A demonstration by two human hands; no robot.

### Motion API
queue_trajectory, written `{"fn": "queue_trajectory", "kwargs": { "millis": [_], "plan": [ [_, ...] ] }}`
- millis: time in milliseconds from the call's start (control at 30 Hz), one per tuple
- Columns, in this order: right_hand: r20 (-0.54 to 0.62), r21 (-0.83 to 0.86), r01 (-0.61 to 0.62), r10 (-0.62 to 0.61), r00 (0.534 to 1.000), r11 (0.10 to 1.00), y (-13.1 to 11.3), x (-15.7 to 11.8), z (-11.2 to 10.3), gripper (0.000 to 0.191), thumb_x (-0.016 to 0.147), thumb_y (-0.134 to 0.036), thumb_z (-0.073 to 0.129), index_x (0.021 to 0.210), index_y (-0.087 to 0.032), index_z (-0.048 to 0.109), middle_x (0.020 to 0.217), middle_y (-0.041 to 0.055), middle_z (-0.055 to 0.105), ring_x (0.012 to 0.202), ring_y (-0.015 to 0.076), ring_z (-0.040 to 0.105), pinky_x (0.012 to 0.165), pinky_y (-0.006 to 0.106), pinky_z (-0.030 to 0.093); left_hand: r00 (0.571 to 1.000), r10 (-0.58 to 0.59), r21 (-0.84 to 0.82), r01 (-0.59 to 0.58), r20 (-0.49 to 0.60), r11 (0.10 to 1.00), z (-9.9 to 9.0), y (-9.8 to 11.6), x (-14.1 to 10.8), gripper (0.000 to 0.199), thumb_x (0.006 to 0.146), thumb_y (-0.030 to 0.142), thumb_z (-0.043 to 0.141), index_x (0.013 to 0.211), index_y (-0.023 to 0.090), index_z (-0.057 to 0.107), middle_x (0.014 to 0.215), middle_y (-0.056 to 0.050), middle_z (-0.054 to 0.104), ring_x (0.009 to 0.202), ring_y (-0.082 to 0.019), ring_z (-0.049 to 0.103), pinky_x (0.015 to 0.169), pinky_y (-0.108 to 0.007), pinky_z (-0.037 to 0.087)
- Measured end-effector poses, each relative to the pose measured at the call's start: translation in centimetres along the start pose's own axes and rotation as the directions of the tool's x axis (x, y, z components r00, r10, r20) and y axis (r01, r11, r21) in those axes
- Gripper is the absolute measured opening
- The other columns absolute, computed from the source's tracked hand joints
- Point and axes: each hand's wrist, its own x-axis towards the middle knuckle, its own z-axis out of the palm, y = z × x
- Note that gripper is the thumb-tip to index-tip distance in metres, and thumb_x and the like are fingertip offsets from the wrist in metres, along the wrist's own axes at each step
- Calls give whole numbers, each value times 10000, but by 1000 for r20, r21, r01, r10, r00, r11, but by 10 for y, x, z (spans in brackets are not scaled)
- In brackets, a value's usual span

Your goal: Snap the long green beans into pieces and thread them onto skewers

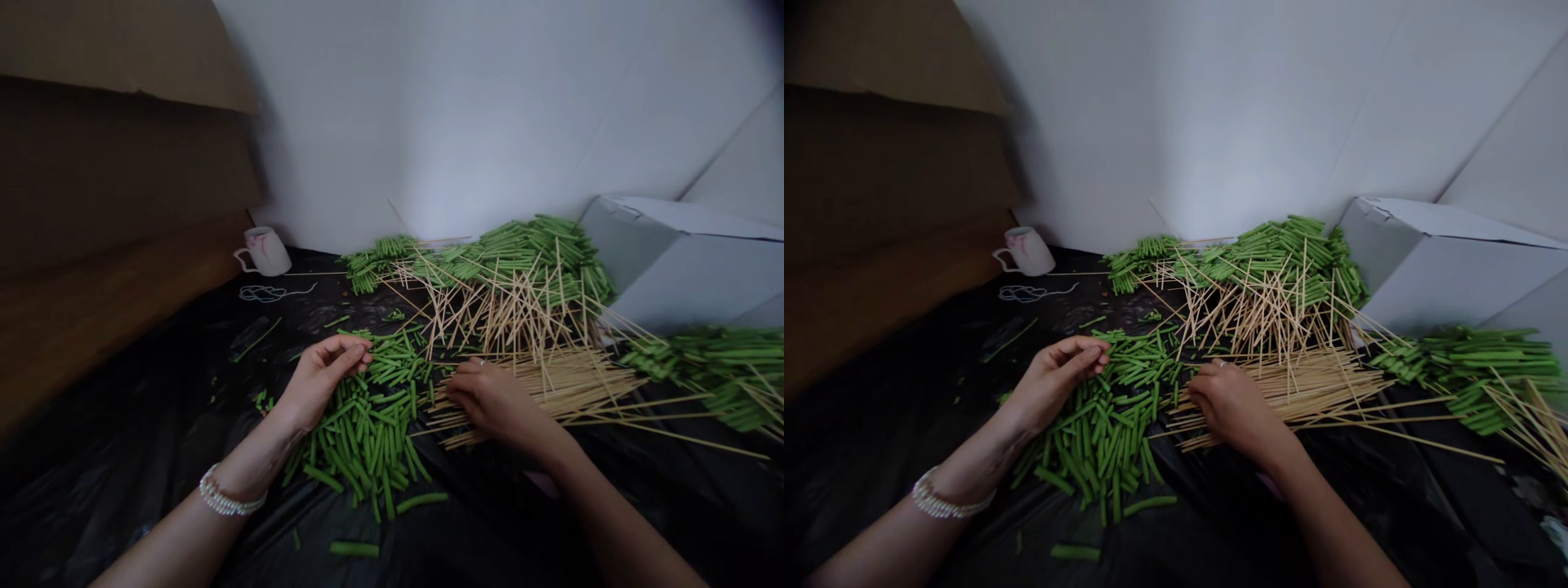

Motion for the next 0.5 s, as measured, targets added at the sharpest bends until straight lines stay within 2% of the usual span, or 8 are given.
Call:
{"fn": "queue_trajectory", "kwargs": {
  "millis": [67,133,200,267,333,400,467,500],
  "plan": [
    [-45,37,47,-45,998,998,-3,1,1,212,932,-142,540,783,-187,684,763,34,656,790,180,581,728,297,430,1000,4,16,-4,7,1000,0,0,0,185,769,330,763,875,179,751,799,-25,722,709,-101,628,683,-193,498],
    [-143,52,89,-81,986,995,-9,2,6,210,943,-132,510,838,-184,684,782,40,664,785,181,586,748,313,447,1000,19,65,-21,24,998,1,0,-2,178,785,334,746,885,187,748,800,-21,725,722,-107,635,693,-201,497],
    [-281,59,145,-123,952,988,-17,3,13,213,951,-115,469,977,-171,673,854,64,683,813,193,600,779,341,472,995,57,169,-69,76,983,4,2,-5,170,783,325,747,882,187,745,803,-21,727,730,-116,640,699,-213,495],
    [-382,81,215,-169,909,973,-26,3,21,295,953,-99,438,1196,-154,596,942,91,693,862,207,611,802,361,500,975,109,314,-167,195,935,7,2,-10,156,766,299,762,864,179,744,807,-27,725,731,-129,643,699,-229,492],
    [-401,117,263,-196,895,958,-33,1,29,463,934,-54,408,1383,-159,446,1028,103,683,919,215,607,831,374,518,918,154,429,-313,366,847,11,0,-15,129,765,274,765,847,176,743,806,-29,721,740,-142,647,711,-245,489],
    [-374,156,280,-205,904,947,-38,0,36,598,907,-18,389,1477,-183,316,1070,101,666,943,215,598,843,378,529,836,183,486,-464,518,741,14,-5,-19,98,811,266,723,862,183,740,816,-30,718,783,-153,652,745,-259,483],
    [-347,174,283,-210,914,943,-40,-2,41,662,893,-15,387,1513,-201,248,1063,97,657,925,214,598,824,377,542,768,199,513,-572,609,640,15,-10,-22,113,874,265,651,895,189,732,844,-37,718,835,-165,649,779,-275,474],
    [-338,173,284,-214,916,943,-40,-2,44,677,891,-20,388,1522,-204,228,1051,96,657,910,214,601,812,379,549,748,205,523,-605,631,601,16,-12,-23,134,896,268,620,907,189,727,853,-42,718,848,-169,647,785,-282,471]
  ]
}}
